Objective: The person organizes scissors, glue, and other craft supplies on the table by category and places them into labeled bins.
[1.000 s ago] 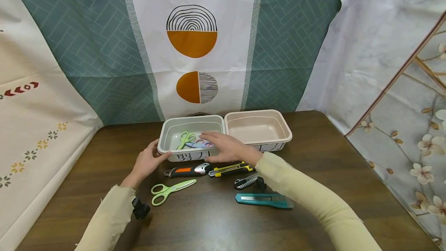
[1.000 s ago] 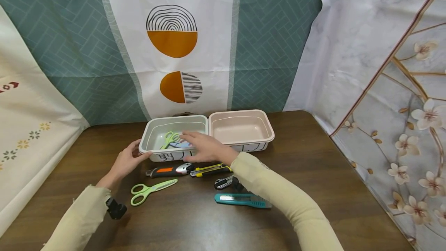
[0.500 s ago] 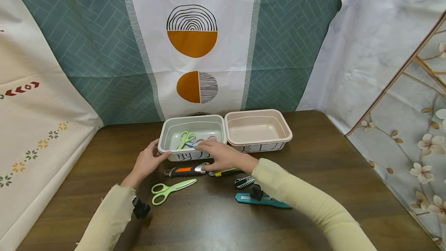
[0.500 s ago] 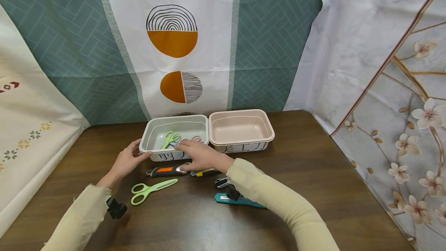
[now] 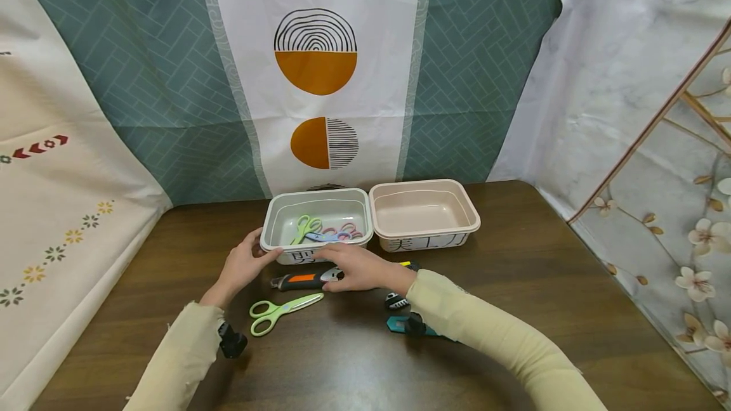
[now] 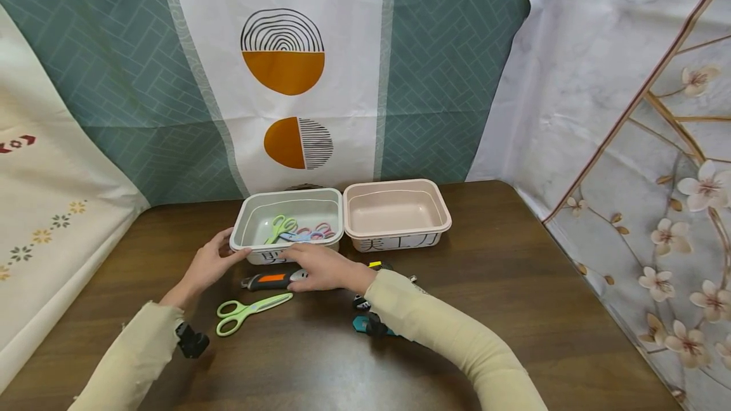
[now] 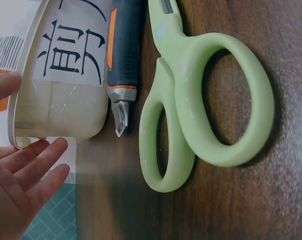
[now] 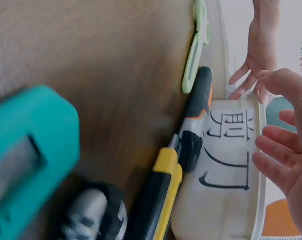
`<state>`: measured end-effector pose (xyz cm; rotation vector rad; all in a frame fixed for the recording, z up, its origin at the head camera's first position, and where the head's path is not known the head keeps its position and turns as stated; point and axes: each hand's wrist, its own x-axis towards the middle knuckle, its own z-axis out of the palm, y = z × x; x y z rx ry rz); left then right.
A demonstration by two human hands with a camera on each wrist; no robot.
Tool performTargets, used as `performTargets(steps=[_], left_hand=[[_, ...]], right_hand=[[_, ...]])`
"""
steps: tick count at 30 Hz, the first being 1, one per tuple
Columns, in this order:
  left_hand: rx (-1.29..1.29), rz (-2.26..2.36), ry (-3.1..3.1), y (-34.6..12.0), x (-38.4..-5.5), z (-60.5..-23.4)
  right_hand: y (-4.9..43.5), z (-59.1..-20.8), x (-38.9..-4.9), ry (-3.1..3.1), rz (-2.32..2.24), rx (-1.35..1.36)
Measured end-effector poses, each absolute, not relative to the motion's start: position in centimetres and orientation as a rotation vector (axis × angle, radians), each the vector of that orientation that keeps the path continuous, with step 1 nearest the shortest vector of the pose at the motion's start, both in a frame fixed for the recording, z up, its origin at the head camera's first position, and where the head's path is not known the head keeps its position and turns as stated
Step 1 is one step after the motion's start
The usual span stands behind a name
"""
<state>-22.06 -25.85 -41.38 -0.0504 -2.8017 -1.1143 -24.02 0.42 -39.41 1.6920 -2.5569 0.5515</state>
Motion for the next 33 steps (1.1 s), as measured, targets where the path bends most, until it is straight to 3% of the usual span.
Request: performTargets(steps=[33], left_hand=[[-0.052,-1.116,-2.808,-25.8,-22.0,-41.4]], right_hand=[[-3.5,-43.3,-22.3,-2.621,0.430,1.725]])
